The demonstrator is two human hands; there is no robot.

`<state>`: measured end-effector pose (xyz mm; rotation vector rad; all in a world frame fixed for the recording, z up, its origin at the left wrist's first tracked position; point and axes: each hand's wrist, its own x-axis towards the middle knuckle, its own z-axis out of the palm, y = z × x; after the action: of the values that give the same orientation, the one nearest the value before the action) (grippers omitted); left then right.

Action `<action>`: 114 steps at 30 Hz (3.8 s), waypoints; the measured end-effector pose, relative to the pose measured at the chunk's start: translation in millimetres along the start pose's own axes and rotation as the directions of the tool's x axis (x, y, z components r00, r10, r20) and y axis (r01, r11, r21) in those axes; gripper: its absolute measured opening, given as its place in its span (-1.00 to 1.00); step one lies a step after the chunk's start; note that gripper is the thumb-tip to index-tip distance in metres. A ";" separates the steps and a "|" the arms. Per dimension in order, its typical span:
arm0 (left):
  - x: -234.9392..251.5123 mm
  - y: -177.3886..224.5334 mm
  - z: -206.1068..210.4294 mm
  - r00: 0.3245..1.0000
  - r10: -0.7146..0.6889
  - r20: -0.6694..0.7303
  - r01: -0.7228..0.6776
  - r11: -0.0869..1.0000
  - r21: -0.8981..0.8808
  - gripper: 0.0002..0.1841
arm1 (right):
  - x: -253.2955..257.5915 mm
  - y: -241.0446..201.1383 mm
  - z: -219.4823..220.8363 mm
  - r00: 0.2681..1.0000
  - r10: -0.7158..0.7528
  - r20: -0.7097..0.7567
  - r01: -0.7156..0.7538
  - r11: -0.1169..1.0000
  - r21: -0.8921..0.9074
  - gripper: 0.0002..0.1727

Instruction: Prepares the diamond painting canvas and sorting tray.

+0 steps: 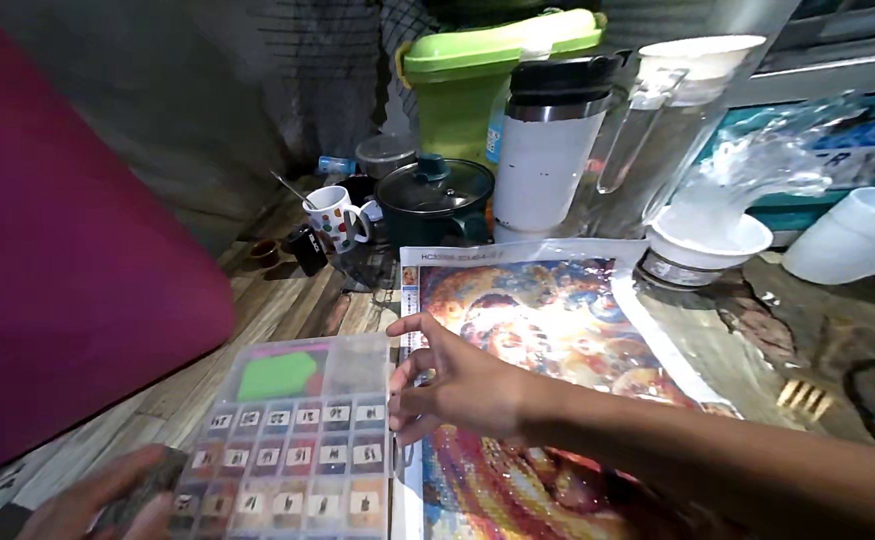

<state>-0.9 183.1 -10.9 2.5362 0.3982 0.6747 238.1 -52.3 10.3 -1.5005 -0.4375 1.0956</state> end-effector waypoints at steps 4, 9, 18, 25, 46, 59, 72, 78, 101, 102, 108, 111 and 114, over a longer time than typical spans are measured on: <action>37.8 -39.6 -17.4 0.948 -0.168 0.271 0.178 0.984 -0.013 -0.52 | -0.9 1.3 -2.2 1.000 -0.013 0.005 0.013 1.000 -0.003 -0.17; 58.2 -38.5 -20.5 0.894 -0.202 0.401 0.295 0.937 -0.186 -0.62 | -0.3 2.5 -2.5 1.000 -0.027 -0.001 0.027 0.999 -0.025 -0.20; 72.9 -55.2 -15.7 0.875 -0.250 0.414 0.331 0.934 -0.136 -0.66 | 1.1 5.2 -3.1 0.998 -0.065 0.020 0.066 0.996 -0.063 -0.18; 103.7 -53.7 -3.7 0.881 -0.297 0.369 0.383 0.905 -0.187 -0.71 | 4.5 9.0 -7.4 0.992 -0.106 0.065 0.112 0.989 -0.092 -0.20; 152.9 46.4 98.5 0.869 0.266 0.417 -0.288 0.958 -0.010 -0.62 | 2.8 8.9 -6.4 0.996 -0.069 0.049 0.066 0.996 0.062 -0.21; 169.4 49.4 108.4 0.876 0.168 0.452 -0.203 0.979 0.031 -0.57 | -15.0 18.0 7.1 0.992 -0.104 -0.068 0.109 0.991 0.072 0.03; 165.9 49.0 125.4 0.936 0.122 0.331 -0.165 0.980 0.108 -0.65 | -11.1 26.1 -0.5 0.991 -0.122 -0.054 0.122 0.992 0.000 0.02; 163.5 56.0 124.1 0.903 0.109 0.416 -0.203 0.961 0.187 -0.58 | -11.8 26.4 -1.4 0.992 -0.118 -0.036 0.117 0.993 -0.035 0.00; 173.8 41.1 129.3 0.901 0.261 0.348 -0.296 0.954 0.050 -0.61 | -12.4 29.9 2.2 0.987 -0.146 -0.063 0.149 0.987 0.063 -0.05; 175.3 42.5 126.8 0.901 0.254 0.353 -0.282 0.959 0.029 -0.61 | -13.0 29.6 2.6 0.987 -0.145 -0.070 0.151 0.984 0.090 -0.07; 178.6 53.0 118.8 0.919 0.172 0.355 -0.187 0.982 0.010 -0.62 | -14.4 28.6 1.4 0.990 -0.136 -0.041 0.139 0.986 0.092 -0.36; 179.1 59.6 116.9 0.914 0.152 0.376 -0.149 0.988 -0.038 -0.59 | -13.1 29.0 0.3 0.987 -0.160 -0.004 0.160 0.986 -0.040 -0.53; 179.8 66.2 116.2 0.904 0.181 0.388 -0.148 0.982 -0.114 -0.56 | -12.6 27.1 -1.9 0.982 -0.187 0.039 0.188 0.982 -0.028 -0.73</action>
<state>220.6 153.8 4.6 2.5613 0.0126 0.2117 225.3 -70.3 -9.9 -1.4367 -0.6117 0.9721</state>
